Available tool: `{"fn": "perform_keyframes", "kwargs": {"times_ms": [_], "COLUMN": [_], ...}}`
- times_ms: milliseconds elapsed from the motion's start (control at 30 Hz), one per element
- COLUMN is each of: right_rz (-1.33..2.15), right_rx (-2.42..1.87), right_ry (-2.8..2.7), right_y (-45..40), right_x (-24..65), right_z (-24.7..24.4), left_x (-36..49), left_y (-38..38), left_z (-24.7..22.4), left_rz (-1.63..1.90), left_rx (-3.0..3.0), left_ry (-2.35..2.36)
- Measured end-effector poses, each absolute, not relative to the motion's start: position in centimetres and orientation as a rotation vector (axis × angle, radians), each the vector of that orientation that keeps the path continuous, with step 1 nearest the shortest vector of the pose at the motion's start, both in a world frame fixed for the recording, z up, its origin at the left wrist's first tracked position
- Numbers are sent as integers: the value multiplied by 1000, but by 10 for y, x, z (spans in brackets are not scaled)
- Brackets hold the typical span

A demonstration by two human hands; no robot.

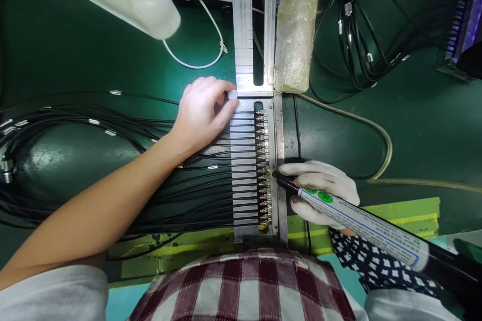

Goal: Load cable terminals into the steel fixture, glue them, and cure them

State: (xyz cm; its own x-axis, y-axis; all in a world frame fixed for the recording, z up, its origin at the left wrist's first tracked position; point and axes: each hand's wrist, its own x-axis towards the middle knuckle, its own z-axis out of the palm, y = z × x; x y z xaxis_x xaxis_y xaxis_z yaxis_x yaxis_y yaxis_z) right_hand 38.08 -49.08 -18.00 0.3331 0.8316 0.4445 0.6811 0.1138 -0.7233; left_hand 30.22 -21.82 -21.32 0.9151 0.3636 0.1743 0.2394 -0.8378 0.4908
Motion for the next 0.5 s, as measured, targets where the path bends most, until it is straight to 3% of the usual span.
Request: {"fn": "perform_keyframes", "kwargs": {"times_ms": [500], "right_rz": [213], "right_rx": [-1611], "right_ry": [-1339], "right_y": [-492], "right_x": [381], "right_z": [-184], "left_x": [302], "left_y": [-219], "left_z": [-212], "left_rz": [334], "left_rx": [2584], "left_ry": [452]}}
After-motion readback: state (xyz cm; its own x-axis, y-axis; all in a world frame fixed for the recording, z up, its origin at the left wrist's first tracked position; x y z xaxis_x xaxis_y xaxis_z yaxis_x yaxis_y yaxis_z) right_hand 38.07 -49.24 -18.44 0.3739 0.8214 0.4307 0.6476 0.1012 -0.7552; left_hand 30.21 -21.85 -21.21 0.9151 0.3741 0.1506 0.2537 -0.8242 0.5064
